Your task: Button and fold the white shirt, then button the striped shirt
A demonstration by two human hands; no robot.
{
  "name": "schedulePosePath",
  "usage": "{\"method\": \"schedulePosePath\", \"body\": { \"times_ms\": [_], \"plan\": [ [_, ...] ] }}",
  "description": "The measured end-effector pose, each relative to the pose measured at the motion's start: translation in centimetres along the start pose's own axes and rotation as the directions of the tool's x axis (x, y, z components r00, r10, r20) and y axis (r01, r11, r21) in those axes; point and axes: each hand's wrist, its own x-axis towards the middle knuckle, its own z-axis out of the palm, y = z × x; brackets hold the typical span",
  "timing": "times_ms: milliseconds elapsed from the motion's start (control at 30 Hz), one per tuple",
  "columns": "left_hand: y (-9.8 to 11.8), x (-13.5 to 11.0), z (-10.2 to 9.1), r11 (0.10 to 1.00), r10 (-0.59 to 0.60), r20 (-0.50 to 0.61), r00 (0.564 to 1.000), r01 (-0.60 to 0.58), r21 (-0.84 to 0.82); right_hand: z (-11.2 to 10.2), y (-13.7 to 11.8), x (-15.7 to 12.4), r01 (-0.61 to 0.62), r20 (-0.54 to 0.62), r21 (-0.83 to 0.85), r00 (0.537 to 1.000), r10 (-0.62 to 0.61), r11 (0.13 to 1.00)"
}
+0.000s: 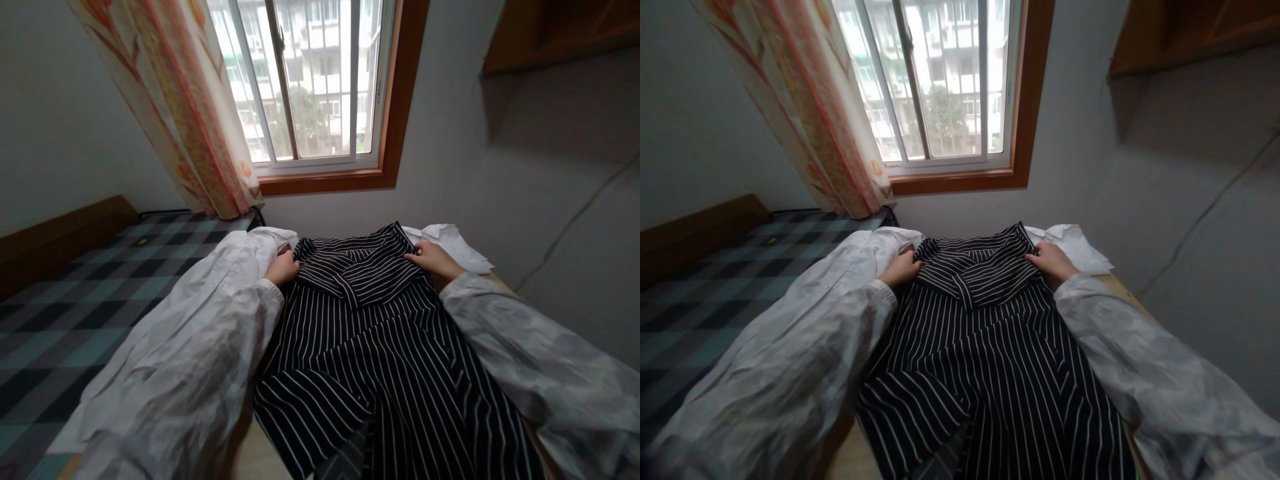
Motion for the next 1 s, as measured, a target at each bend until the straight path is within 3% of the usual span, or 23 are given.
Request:
{"method": "schedulePosePath", "body": {
  "times_ms": [133,267,400,500,633,833,1000],
  "plan": [
    [0.3,-1.4,-0.1,0.992,-0.017,-0.006,1.000,0.018,0.124,0.4,-0.3,-1.4,-0.036,-0.154,-0.107,0.988,0.019,0.994],
    [0.6,-1.6,-0.6,0.988,-0.007,0.069,0.998,-0.004,0.152,0.2,-0.7,-1.8,-0.057,-0.092,-0.118,0.995,0.046,0.991],
    [0.6,-1.7,-1.2,0.986,0.066,0.115,0.991,-0.082,0.142,-0.4,-0.2,-1.7,0.025,0.023,-0.100,0.999,-0.023,0.995],
    [0.5,-2.1,-1.3,0.985,0.063,0.078,0.995,-0.074,0.153,-0.5,0.3,-1.9,0.059,-0.001,-0.080,0.998,-0.059,0.995],
    [0.7,-2.2,-1.2,0.997,0.042,0.055,0.998,-0.046,0.067,-0.3,0.3,-1.9,0.021,-0.015,-0.043,1.000,-0.022,0.999],
    [1.4,-0.2,-1.0,0.973,-0.136,0.091,0.987,0.150,-0.174,-0.5,-1.1,1.2,-0.030,-0.026,0.029,0.999,0.031,0.999],
    [1.7,1.5,-0.7,0.972,-0.137,0.058,0.989,0.145,-0.183,-0.8,-1.7,4.1,-0.101,-0.008,0.158,0.995,0.103,0.982]
  ]
}}
